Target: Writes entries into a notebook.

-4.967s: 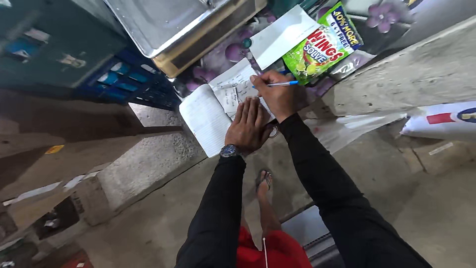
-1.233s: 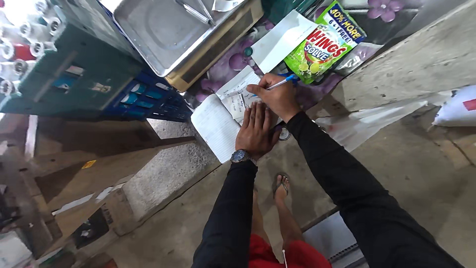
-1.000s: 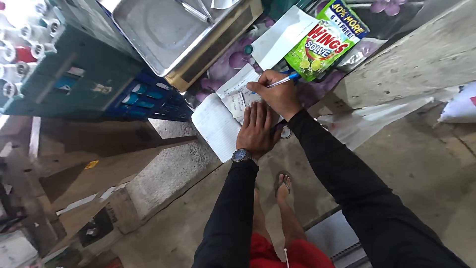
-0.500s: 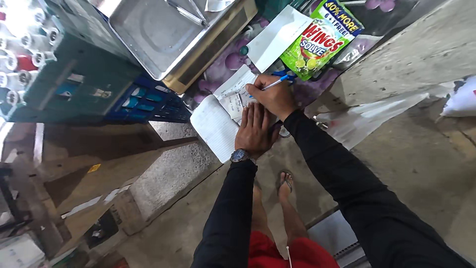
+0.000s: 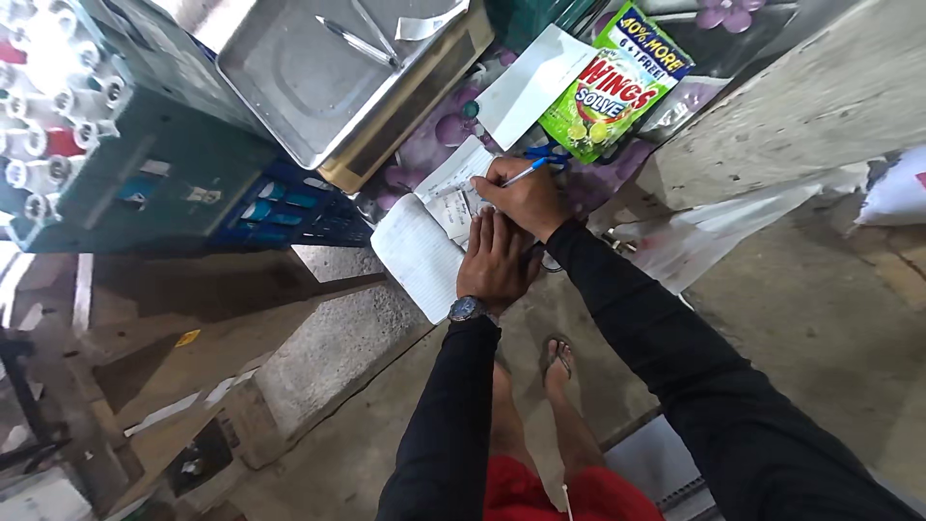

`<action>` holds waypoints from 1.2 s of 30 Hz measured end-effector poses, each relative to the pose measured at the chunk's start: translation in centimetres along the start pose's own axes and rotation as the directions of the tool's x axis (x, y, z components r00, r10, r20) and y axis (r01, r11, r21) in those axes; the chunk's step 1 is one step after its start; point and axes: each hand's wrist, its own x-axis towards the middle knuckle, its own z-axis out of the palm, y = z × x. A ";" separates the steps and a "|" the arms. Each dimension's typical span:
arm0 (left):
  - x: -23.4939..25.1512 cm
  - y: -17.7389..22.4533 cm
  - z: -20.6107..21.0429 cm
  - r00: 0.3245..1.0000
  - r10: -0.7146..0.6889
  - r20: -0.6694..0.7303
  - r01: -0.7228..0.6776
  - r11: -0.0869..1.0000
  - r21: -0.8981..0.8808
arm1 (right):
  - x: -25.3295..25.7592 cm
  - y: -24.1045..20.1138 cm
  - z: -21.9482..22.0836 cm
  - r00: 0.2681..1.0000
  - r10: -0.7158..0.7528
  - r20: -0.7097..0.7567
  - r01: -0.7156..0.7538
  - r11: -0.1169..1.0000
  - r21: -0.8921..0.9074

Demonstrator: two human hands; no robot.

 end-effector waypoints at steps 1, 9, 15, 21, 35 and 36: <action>0.0 0.0 0.0 1.000 0.002 -0.006 -0.002 1.000 -0.003 | 0.0 0.0 0.0 1.000 0.005 -0.004 -0.005 1.000 -0.005; -0.2 0.0 0.1 1.000 -0.004 -0.025 0.003 1.000 -0.019 | 0.0 -0.1 -0.1 1.000 0.000 -0.025 0.001 1.000 0.020; -0.3 0.1 0.1 1.000 0.004 -0.016 -0.004 1.000 0.003 | 0.0 0.1 -0.1 0.999 -0.012 -0.031 0.012 1.000 0.022; -0.2 0.1 -0.4 0.999 -0.006 0.040 0.008 0.999 -0.031 | -0.1 -0.3 -0.4 1.000 0.023 -0.011 -0.023 0.999 0.028; -0.5 0.0 -0.6 1.000 0.008 0.017 -0.008 0.999 -0.033 | 0.2 0.0 -0.3 0.999 0.003 -0.039 -0.001 0.999 0.051; -0.5 0.0 -0.6 1.000 0.008 0.017 -0.007 0.999 -0.032 | 0.2 0.0 -0.3 0.999 -0.007 -0.044 0.009 0.999 0.052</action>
